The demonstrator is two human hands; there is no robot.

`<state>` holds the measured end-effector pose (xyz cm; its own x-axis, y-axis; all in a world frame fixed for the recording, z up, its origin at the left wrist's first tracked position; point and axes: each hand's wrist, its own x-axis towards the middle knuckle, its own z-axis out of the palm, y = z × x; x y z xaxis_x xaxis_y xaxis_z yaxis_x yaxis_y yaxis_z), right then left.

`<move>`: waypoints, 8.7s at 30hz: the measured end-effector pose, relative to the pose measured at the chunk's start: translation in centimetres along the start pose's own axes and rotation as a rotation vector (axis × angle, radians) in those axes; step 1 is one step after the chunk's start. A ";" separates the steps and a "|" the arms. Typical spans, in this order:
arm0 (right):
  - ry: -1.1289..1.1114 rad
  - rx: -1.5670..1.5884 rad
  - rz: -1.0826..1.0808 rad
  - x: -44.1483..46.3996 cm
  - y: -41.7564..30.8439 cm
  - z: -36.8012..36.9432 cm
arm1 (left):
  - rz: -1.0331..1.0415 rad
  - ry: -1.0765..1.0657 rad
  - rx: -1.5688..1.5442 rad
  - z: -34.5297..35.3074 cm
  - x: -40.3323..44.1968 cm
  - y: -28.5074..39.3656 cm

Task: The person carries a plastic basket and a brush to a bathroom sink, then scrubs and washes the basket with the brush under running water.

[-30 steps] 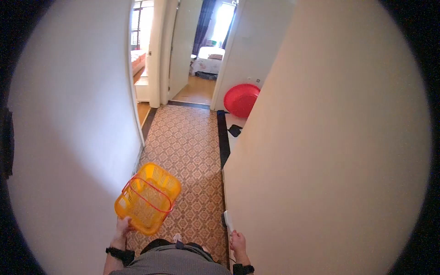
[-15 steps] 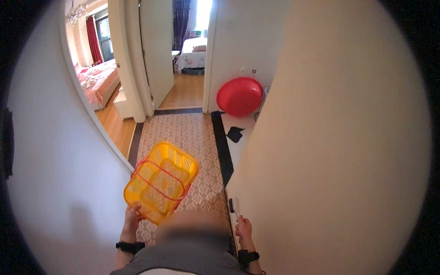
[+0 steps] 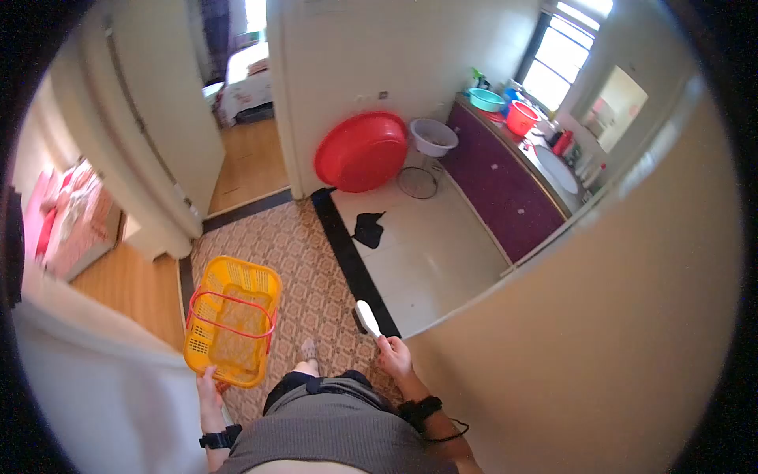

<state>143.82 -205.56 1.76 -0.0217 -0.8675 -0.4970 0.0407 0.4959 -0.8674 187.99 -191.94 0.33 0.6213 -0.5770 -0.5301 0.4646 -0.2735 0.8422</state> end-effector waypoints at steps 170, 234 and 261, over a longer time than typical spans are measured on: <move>0.231 -0.550 -0.005 107.7 -49.1 -119.7 | 1.477 -1.818 1.119 200.8 -4.8 -35.9; 0.465 -1.213 0.402 99.8 -52.5 -121.1 | 0.719 -1.563 1.061 200.0 -4.7 -31.3; 0.495 -0.655 0.403 100.5 -51.7 -119.7 | 0.640 -1.427 1.168 201.7 -4.2 -34.4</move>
<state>20.00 -313.67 -6.28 -0.5604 -0.5834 -0.5879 -0.4337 0.8114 -0.3918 42.12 -335.35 -6.64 -0.6617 -0.7171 -0.2190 -0.5367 0.2490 0.8062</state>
